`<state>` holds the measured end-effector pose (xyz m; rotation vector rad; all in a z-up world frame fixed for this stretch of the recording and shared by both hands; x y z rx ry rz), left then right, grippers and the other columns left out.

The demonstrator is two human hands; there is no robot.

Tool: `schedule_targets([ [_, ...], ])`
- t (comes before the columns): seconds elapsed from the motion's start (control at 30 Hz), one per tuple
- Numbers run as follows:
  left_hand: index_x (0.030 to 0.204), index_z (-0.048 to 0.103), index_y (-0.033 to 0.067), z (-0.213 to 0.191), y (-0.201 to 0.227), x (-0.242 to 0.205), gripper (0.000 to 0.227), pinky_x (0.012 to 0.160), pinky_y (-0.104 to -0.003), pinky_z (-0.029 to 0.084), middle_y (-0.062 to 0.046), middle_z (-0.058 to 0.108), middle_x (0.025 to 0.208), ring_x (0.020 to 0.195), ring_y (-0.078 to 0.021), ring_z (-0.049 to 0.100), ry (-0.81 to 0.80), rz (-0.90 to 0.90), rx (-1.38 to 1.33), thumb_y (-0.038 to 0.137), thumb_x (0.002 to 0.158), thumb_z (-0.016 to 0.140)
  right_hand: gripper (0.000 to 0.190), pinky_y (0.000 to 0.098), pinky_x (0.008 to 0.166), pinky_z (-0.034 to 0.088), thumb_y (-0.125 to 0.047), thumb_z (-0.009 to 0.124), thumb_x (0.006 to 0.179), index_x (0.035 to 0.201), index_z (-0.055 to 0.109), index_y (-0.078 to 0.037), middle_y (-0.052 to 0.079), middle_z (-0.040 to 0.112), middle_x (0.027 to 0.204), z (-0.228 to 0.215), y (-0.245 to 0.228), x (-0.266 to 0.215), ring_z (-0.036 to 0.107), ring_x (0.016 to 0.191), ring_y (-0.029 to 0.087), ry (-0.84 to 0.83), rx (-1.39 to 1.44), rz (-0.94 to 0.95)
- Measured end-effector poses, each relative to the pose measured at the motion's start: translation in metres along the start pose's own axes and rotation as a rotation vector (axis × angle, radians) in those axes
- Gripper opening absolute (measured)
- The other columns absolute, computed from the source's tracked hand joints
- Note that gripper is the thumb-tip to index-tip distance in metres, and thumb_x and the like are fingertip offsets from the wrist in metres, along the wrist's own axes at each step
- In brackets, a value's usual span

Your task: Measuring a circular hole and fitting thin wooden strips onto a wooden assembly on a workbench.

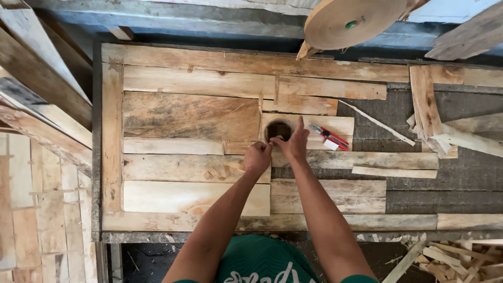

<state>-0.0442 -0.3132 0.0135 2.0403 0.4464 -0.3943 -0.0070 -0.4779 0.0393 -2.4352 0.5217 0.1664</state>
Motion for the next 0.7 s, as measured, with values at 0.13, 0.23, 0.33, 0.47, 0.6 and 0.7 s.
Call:
schedule_targets([
  [0.13, 0.078, 0.073, 0.0046, 0.002, -0.004, 0.003, 0.043, 0.066, -0.047, 0.055, -0.015, 0.072, 0.069, 0.071, -0.0354, 0.072, 0.035, 0.033, -0.015, 0.045, 0.091, 0.069, 0.138, 0.0479, 0.097, 0.051, -0.029, 0.099, 0.058, 0.165, 0.014, -0.011, 0.03, 0.047, 0.133, 0.009, 0.009, 0.007, 0.056, 0.118, 0.046, -0.023, 0.03, 0.079],
  [0.23, 0.078, 0.073, 0.0047, 0.005, -0.009, 0.003, 0.043, 0.066, -0.048, 0.054, -0.015, 0.072, 0.07, 0.072, -0.0362, 0.072, 0.004, 0.04, 0.016, 0.045, 0.093, 0.069, 0.136, 0.0483, 0.098, 0.051, -0.028, 0.101, 0.059, 0.163, 0.015, -0.01, 0.03, 0.048, 0.132, 0.011, 0.01, 0.009, 0.057, 0.118, 0.046, 0.005, 0.02, 0.064],
  [0.33, 0.079, 0.071, 0.0035, -0.003, -0.003, -0.001, 0.042, 0.064, -0.047, 0.054, -0.016, 0.07, 0.07, 0.071, -0.036, 0.071, 0.03, 0.097, 0.006, 0.042, 0.094, 0.071, 0.135, 0.0458, 0.097, 0.052, -0.027, 0.102, 0.058, 0.16, 0.016, -0.01, 0.03, 0.046, 0.134, 0.01, 0.008, 0.009, 0.057, 0.119, 0.043, -0.026, 0.043, 0.122],
  [0.47, 0.08, 0.067, 0.0035, -0.016, 0.002, -0.013, 0.041, 0.061, -0.044, 0.053, -0.013, 0.069, 0.066, 0.064, -0.0309, 0.07, -0.076, 0.042, -0.001, 0.042, 0.095, 0.07, 0.129, 0.0469, 0.099, 0.051, -0.026, 0.102, 0.059, 0.159, 0.021, -0.009, 0.029, 0.048, 0.133, 0.012, 0.017, 0.012, 0.057, 0.119, 0.043, 0.004, 0.056, 0.16],
  [0.6, 0.08, 0.067, 0.0041, -0.023, -0.008, -0.021, 0.038, 0.059, -0.041, 0.053, -0.01, 0.07, 0.065, 0.061, -0.0267, 0.071, -0.065, 0.12, -0.116, 0.038, 0.095, 0.069, 0.125, 0.0491, 0.1, 0.05, -0.031, 0.103, 0.06, 0.155, 0.026, -0.007, 0.032, 0.049, 0.132, 0.021, 0.03, 0.017, 0.055, 0.119, 0.047, 0.053, 0.046, 0.098],
  [0.7, 0.081, 0.067, 0.0058, -0.025, -0.022, -0.024, 0.035, 0.059, -0.04, 0.052, -0.009, 0.069, 0.065, 0.06, -0.0264, 0.069, -0.061, 0.168, -0.102, 0.036, 0.098, 0.067, 0.118, 0.0496, 0.1, 0.049, -0.036, 0.1, 0.063, 0.152, 0.029, -0.006, 0.032, 0.05, 0.131, 0.029, 0.039, 0.018, 0.055, 0.119, 0.048, 0.105, 0.035, 0.055],
])
Point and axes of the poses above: each hand's wrist, its own x-axis towards the middle knuckle, its own z-axis out of the palm, y = z × x, the point moved 5 cm from there along x, towards the middle knuckle
